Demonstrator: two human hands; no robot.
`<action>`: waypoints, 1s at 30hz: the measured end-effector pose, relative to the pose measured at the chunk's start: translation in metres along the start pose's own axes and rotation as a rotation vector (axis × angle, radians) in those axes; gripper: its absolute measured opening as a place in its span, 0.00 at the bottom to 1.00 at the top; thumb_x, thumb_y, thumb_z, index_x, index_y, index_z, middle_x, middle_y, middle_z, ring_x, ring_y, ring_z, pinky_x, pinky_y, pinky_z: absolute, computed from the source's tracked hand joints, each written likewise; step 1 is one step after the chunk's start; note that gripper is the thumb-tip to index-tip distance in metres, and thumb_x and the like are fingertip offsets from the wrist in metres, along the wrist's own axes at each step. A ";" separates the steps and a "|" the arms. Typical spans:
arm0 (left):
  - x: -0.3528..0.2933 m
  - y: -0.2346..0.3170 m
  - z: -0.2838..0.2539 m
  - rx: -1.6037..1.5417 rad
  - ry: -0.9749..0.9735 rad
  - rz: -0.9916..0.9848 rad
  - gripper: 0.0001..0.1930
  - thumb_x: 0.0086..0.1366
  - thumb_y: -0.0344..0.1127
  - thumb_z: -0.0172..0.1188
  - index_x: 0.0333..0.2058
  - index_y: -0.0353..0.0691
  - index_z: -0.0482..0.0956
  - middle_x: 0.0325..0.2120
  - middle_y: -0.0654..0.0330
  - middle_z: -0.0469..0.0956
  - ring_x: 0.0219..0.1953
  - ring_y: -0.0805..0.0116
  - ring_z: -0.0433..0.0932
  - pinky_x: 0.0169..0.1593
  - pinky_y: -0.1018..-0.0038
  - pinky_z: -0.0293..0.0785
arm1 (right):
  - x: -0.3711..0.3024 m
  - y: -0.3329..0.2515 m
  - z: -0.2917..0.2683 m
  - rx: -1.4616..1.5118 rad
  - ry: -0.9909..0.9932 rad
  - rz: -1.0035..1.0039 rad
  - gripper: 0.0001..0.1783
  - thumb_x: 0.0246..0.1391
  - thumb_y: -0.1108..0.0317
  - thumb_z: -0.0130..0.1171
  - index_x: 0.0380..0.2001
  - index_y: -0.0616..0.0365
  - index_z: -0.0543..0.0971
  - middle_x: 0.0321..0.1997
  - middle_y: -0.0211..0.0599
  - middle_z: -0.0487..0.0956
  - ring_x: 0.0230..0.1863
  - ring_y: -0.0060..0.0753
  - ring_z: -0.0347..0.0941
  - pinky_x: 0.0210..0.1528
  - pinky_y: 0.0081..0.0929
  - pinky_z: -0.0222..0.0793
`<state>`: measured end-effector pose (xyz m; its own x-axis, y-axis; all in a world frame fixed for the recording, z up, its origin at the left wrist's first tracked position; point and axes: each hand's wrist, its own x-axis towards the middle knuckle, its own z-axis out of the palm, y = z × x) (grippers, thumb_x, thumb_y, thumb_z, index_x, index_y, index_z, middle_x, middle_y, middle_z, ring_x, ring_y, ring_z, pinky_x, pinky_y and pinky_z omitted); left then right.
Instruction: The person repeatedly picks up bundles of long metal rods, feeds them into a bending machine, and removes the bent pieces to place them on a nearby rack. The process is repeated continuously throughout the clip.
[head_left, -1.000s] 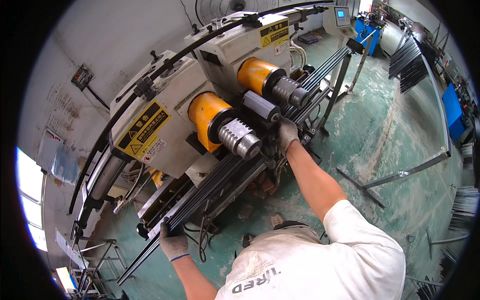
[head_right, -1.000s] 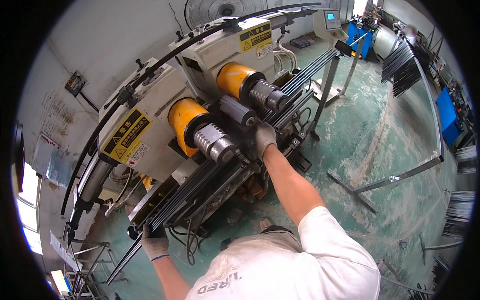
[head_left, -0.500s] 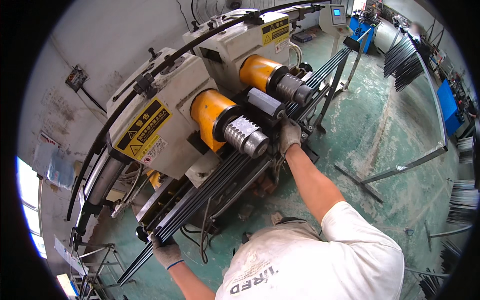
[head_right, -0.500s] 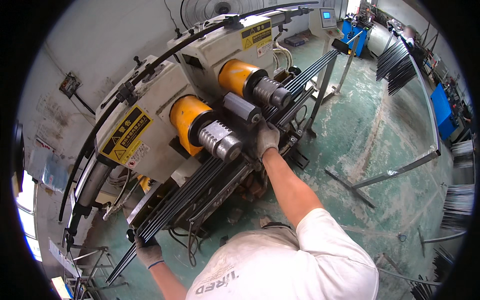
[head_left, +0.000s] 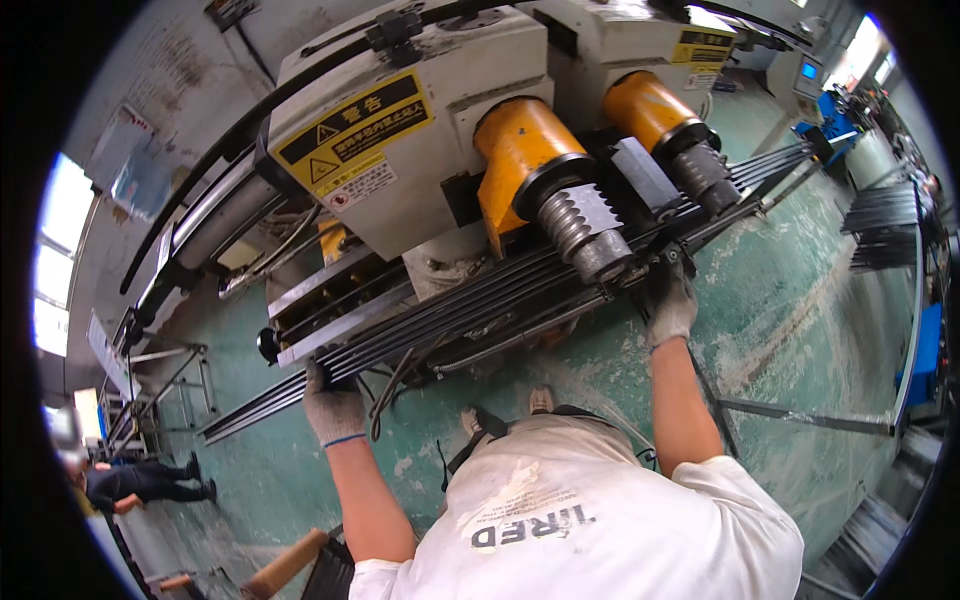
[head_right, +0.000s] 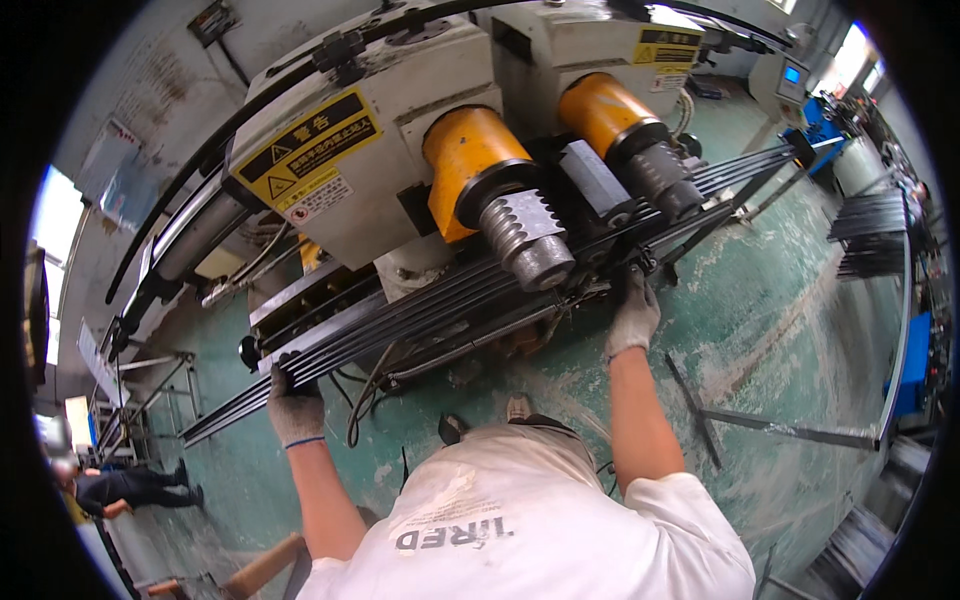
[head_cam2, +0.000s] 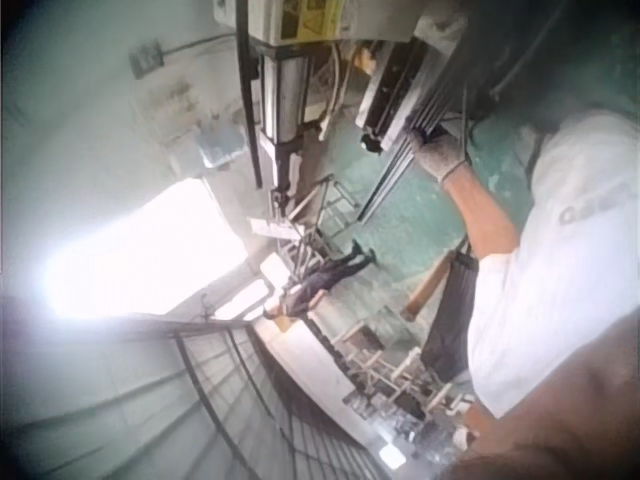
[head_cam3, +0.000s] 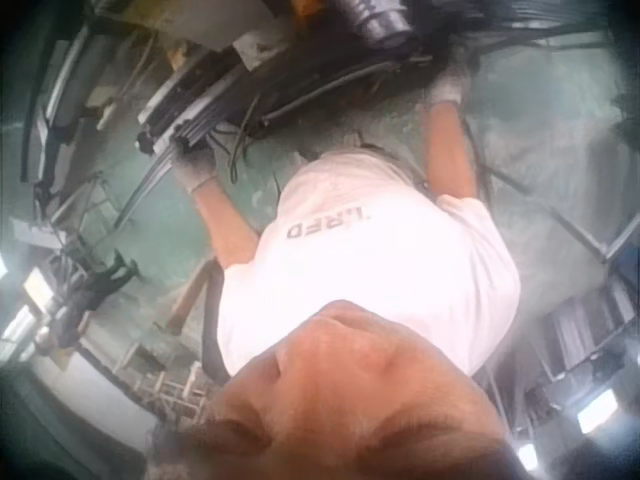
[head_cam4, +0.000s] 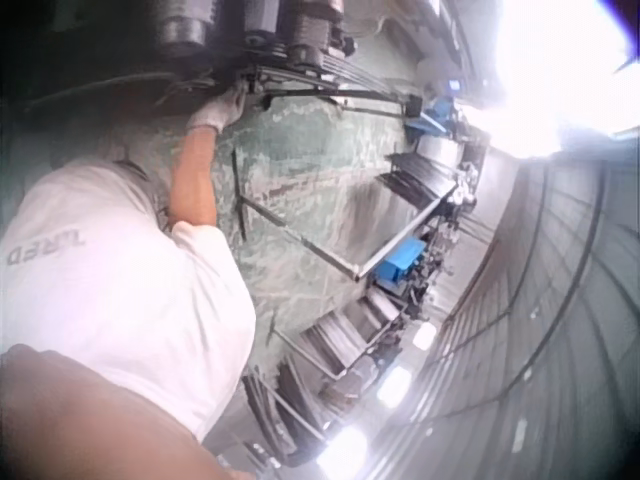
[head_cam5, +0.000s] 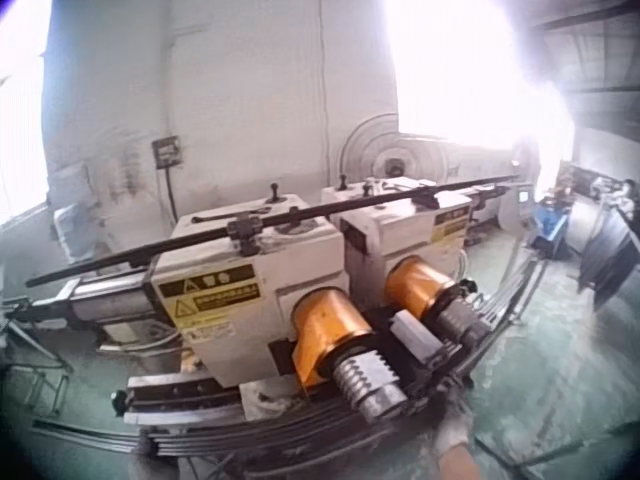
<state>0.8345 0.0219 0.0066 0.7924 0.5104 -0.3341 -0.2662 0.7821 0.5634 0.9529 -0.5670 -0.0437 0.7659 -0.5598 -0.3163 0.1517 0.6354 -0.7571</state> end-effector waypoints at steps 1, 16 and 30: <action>-0.008 -0.008 0.019 -0.023 0.047 0.030 0.18 0.81 0.40 0.64 0.60 0.33 0.85 0.54 0.52 0.89 0.59 0.53 0.86 0.70 0.55 0.80 | -0.002 0.002 -0.010 -0.040 0.000 -0.005 0.26 0.77 0.57 0.65 0.65 0.69 0.83 0.61 0.39 0.89 0.59 0.37 0.85 0.67 0.37 0.77; -0.037 -0.041 0.047 -0.125 -0.062 -0.215 0.16 0.79 0.37 0.64 0.61 0.39 0.83 0.59 0.54 0.86 0.64 0.50 0.81 0.72 0.48 0.76 | -0.046 0.085 -0.085 -0.674 -0.107 0.045 0.27 0.75 0.53 0.67 0.65 0.61 0.84 0.62 0.34 0.86 0.56 0.36 0.80 0.58 0.35 0.76; 0.049 0.292 -0.185 -0.193 0.201 0.252 0.13 0.83 0.35 0.54 0.52 0.35 0.83 0.51 0.49 0.88 0.57 0.50 0.86 0.68 0.48 0.81 | -0.161 0.185 -0.192 -0.865 0.045 0.462 0.13 0.75 0.59 0.67 0.52 0.54 0.87 0.44 0.36 0.90 0.40 0.39 0.85 0.37 0.38 0.78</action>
<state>0.6938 0.3414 0.0149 0.5705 0.7403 -0.3557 -0.5527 0.6664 0.5005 0.7375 -0.4612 -0.2423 0.6077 -0.3855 -0.6944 -0.6805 0.1980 -0.7055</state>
